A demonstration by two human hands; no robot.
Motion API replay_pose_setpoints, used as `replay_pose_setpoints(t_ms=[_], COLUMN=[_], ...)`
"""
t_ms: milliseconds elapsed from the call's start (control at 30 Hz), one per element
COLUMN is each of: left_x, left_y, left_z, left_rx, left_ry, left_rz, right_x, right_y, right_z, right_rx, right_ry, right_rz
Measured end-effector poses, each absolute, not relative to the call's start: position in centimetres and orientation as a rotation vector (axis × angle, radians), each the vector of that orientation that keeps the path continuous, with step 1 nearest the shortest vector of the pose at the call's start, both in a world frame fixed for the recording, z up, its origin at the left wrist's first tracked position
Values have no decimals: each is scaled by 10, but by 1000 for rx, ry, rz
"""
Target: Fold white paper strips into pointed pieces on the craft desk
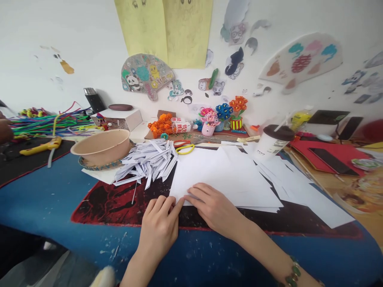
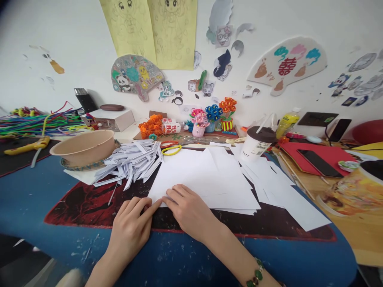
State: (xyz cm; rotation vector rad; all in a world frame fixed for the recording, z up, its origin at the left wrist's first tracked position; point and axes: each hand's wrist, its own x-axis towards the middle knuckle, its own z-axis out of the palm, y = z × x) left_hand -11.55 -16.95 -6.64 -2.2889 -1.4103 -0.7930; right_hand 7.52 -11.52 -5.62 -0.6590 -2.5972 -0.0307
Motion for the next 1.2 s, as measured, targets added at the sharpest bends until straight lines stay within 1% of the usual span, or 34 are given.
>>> replay_pose_setpoints(t_ms=[200,867,1200], left_x=[-116,-118,-117], left_y=[-169,-168,-167], left_z=[-68,-70,-69], left_rx=[-2305,-2316,-2322], left_ry=[-1408,-1393,-1398], left_rz=[-804,-818,-828], right_x=[79,110,139], right_y=[-105,-55,-16], right_z=[-52,-55,-57], right_rx=[-587,-605,-827], right_ry=[-2686,-2687,-2702], right_rz=[-93,-204,-245])
